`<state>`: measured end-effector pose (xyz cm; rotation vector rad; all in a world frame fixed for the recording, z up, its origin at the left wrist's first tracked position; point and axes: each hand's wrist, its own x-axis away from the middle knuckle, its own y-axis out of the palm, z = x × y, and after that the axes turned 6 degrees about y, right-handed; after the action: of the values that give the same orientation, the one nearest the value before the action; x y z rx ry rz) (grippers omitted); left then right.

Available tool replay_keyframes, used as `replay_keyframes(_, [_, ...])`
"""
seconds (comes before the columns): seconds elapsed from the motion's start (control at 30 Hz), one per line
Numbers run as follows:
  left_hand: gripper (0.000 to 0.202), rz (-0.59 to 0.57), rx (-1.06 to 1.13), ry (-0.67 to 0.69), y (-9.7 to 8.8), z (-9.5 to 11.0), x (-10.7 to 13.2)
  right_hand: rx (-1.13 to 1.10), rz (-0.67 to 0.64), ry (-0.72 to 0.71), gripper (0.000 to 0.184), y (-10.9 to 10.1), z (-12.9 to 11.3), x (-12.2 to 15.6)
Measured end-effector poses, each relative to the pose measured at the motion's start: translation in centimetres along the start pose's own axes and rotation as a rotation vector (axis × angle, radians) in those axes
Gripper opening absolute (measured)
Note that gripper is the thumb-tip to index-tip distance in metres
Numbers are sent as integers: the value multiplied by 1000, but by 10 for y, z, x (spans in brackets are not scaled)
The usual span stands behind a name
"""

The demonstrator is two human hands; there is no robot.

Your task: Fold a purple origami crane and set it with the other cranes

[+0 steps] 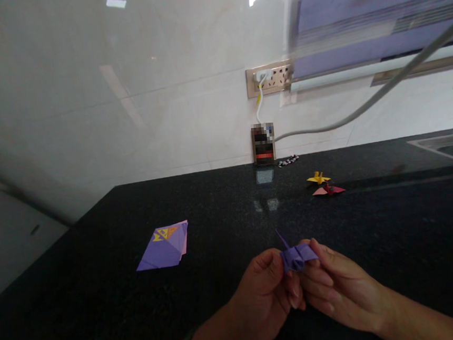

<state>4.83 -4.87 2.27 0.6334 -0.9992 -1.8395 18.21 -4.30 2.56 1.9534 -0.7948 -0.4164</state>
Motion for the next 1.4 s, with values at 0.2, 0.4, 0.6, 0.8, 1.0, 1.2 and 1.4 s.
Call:
replay_keyframes(0.2, [23, -1, -14, -11, 1, 1, 0, -16, -6, -29, 31, 0, -3, 1])
replay_keyframes(0.4, [23, 22, -28, -14, 0, 1, 0, -16, 4, -48, 30, 0, -4, -1])
replay_keyframes(0.6, [23, 49, -49, 18, 2, 6, -1, -66, 30, -102, 38, 2, -19, 0])
replay_keyframes(0.8, [28, 142, -423, 14, 1, 12, -4, 314, 323, -221, 41, 4, -29, -1])
replay_keyframes(1.0, [28, 171, -634, -7, -1, 11, -3, 761, 438, -42, 31, -2, -14, -5])
replay_keyframes(1.2, [27, 176, -581, 26, -3, 14, -5, 558, 339, 64, 34, 2, -15, -5])
replay_keyframes(1.4, [27, 125, -254, -20, 1, 11, -4, 257, 208, 86, 26, -4, -10, -4])
